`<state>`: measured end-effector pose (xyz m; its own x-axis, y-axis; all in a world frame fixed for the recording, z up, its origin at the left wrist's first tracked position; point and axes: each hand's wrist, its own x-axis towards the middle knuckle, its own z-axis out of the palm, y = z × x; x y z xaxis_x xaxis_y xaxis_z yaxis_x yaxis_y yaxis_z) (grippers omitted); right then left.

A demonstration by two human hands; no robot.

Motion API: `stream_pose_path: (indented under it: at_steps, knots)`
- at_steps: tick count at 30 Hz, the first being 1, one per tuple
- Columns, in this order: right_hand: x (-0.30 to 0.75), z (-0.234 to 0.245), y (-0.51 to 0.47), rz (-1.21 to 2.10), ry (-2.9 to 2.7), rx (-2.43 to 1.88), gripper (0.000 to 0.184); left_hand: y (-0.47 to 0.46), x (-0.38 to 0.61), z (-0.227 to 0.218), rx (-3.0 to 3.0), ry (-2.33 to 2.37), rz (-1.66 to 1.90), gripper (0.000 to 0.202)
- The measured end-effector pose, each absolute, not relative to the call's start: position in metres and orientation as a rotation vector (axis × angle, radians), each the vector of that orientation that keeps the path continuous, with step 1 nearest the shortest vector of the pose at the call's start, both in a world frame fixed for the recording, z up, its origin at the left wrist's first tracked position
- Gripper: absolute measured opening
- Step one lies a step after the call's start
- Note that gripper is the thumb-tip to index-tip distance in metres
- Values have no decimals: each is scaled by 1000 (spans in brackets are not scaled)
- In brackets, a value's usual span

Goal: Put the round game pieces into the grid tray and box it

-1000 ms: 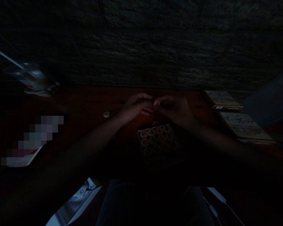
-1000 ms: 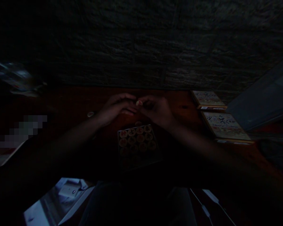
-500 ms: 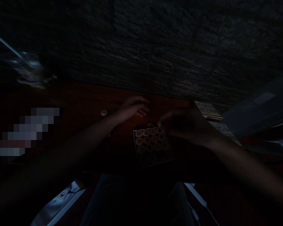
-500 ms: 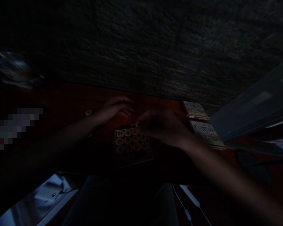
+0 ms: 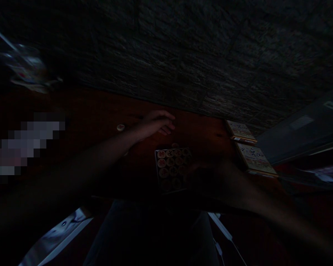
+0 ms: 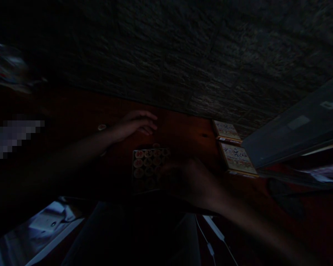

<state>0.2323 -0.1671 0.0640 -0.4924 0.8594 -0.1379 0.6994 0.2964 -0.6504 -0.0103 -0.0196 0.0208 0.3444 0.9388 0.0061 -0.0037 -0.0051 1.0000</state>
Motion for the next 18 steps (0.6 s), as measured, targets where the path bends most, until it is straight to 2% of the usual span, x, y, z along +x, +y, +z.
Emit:
stream_pose_path:
  at_steps: [13,18]
  knots:
    - [235,68,-171,943,-2396,-1386,26,-14,-11,15,1349,932,943,19]
    - [244,63,-176,753,-2680,-1172,45,-14,-11,16,1355,923,934,18]
